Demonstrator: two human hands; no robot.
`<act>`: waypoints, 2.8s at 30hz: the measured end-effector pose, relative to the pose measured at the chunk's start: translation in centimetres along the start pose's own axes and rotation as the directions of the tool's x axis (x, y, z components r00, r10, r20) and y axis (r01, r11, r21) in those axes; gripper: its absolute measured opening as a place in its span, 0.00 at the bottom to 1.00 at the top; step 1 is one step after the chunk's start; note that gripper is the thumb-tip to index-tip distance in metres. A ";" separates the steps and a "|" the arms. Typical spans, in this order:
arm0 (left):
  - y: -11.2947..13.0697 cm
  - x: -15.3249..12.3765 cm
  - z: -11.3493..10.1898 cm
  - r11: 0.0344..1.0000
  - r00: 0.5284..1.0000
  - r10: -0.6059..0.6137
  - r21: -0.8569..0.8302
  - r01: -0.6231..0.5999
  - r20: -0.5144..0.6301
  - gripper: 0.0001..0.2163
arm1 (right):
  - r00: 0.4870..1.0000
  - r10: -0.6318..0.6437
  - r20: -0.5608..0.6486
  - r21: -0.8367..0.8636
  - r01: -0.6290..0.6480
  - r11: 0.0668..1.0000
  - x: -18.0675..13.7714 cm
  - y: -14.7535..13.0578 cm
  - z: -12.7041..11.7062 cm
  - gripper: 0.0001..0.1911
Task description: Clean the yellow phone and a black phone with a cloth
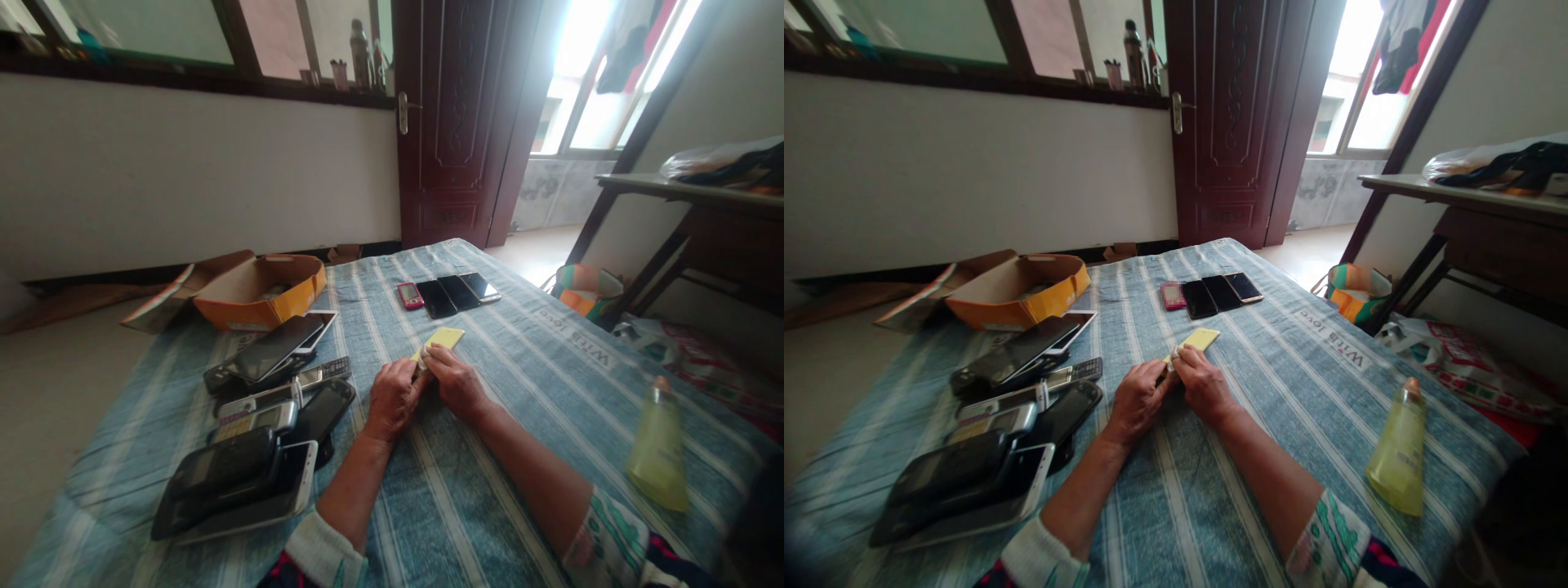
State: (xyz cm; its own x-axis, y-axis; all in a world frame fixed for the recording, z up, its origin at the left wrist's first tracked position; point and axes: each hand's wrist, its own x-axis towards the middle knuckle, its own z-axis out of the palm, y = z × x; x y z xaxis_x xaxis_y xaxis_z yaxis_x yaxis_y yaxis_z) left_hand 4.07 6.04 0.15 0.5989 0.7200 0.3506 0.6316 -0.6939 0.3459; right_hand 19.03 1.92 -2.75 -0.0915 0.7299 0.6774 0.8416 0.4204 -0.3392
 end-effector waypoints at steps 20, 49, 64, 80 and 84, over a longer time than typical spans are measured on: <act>0.9 -0.2 0.0 0.991 0.997 -0.073 0.109 0.077 -0.038 0.11 | 0.995 0.074 0.067 -0.046 -0.071 0.996 -0.1 0.6 -0.6 0.14; -0.6 -0.4 1.6 0.996 0.949 0.083 0.046 -0.072 -0.304 0.34 | 0.911 0.400 -0.102 0.066 -0.395 0.916 0.3 2.2 -3.0 0.16; -0.5 -0.5 2.2 0.961 0.894 0.274 0.146 -0.236 -0.355 0.26 | 0.989 0.103 -0.108 0.003 -0.104 0.995 2.6 0.9 -2.7 0.21; 0.3 -1.5 1.7 0.952 0.880 0.306 0.139 -0.274 -0.364 0.21 | 0.952 0.168 0.257 -0.357 -0.068 0.932 4.6 -1.3 -6.4 0.10; 0.1 -1.9 1.5 0.976 0.902 0.217 0.078 -0.203 -0.373 0.18 | 0.950 0.165 0.265 -0.380 -0.055 0.923 3.5 -1.3 -6.7 0.11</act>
State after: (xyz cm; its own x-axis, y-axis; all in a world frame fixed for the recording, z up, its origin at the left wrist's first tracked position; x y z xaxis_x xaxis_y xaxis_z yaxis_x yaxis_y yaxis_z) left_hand 3.73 4.65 -1.75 0.4937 0.4934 0.7161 0.5331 -0.8223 0.1990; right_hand 21.20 0.28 4.44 -0.0888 0.9055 0.4149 0.9844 0.1432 -0.1019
